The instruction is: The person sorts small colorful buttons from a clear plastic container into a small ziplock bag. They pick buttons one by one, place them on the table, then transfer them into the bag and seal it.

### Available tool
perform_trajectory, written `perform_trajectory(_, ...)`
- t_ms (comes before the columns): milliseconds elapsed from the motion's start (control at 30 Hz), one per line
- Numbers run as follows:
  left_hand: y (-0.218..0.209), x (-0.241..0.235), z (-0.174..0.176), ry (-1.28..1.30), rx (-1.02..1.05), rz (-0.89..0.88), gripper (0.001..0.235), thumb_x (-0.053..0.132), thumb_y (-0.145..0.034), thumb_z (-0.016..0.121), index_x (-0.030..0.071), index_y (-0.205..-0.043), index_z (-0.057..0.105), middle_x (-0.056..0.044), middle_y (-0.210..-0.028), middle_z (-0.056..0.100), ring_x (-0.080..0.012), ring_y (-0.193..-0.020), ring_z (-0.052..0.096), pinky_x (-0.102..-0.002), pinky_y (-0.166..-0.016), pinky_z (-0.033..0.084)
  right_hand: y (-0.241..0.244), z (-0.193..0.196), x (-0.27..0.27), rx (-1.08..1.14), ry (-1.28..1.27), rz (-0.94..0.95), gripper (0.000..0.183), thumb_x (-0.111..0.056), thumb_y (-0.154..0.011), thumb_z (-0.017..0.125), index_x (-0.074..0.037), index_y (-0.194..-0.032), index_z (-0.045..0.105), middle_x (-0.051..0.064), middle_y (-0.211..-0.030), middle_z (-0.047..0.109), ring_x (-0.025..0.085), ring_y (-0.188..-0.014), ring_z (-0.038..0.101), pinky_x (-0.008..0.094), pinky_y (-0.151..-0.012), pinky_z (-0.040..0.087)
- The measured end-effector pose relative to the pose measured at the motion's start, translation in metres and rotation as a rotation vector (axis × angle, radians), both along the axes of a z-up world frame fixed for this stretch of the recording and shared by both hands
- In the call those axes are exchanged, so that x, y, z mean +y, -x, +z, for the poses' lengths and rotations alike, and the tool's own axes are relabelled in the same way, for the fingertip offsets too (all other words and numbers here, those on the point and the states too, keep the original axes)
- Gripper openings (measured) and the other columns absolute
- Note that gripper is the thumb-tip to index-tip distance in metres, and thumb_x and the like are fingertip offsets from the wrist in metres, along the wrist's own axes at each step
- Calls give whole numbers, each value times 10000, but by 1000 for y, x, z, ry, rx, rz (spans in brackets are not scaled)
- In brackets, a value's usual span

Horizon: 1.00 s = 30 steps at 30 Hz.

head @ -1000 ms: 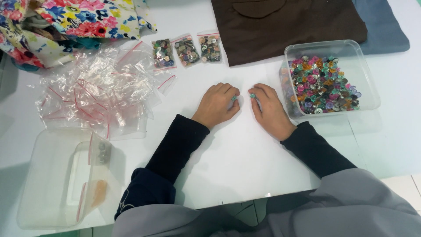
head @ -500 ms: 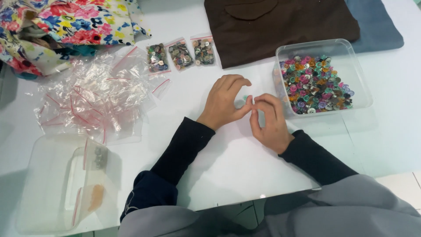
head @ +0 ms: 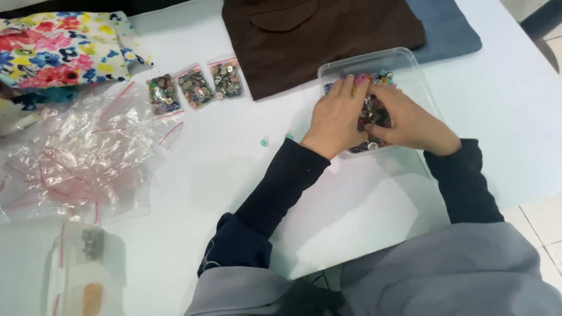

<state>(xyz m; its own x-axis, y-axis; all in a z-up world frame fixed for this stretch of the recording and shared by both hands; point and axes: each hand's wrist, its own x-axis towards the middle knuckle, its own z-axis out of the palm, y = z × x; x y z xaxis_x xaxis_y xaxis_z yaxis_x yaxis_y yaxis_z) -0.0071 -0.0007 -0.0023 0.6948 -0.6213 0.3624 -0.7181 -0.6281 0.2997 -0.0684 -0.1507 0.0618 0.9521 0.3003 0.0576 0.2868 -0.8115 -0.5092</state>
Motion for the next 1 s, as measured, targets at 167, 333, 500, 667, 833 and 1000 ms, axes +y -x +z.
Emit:
perform_trajectory(167,-8,-28,-26,-185,18,109,911,509,-578,821,42,-1315,555,-208,-1105,667,-372,-1036,645,-448,-915,428,-15,-17,-25,103,-9,66,619,-148,-879,712,20,-1439,510,339,-1482,480,545,-1393,396,621,-1161,263)
perform_trajectory(333,-9,-26,-26,-212,-13,111,797,406,-640,805,44,-1313,578,-190,-1060,664,-365,-1002,630,-453,-901,409,-15,-38,-32,0,145,21,566,-129,-903,716,9,-1420,528,306,-1417,541,483,-1372,467,538,-1179,281)
perform_trajectory(500,-16,-25,-32,-77,-50,47,136,66,-731,707,22,-854,668,-136,-634,637,-315,-581,657,-397,-553,441,-14,-30,-30,52,127,-78,484,-155,-942,692,-50,-1397,565,210,-1305,629,396,-1271,585,484,-1063,458)
perform_trajectory(667,-27,-18,-26,30,33,-45,79,29,-759,689,26,-684,666,-115,-518,604,-257,-472,625,-311,-479,478,-13,-40,-46,19,35,-108,465,4,-931,641,-34,-1389,570,210,-1261,658,393,-1248,606,473,-1040,483)
perform_trajectory(833,-16,-8,-3,111,70,-122,101,-29,-827,634,-30,-743,690,-190,-563,619,-331,-518,655,-394,-482,530,-8,-32,-42,-35,-42,-103,348,50,-957,604,8,-1303,620,243,-1177,698,430,-1205,629,517,-1025,490)
perform_trajectory(1000,-14,-10,-9,16,-72,-61,71,21,-821,675,58,-777,718,-105,-554,590,-243,-497,646,-317,-443,501,-7,-35,-39,-123,-58,-95,272,10,-1006,605,32,-1275,638,250,-1102,710,423,-1145,660,504,-989,513)
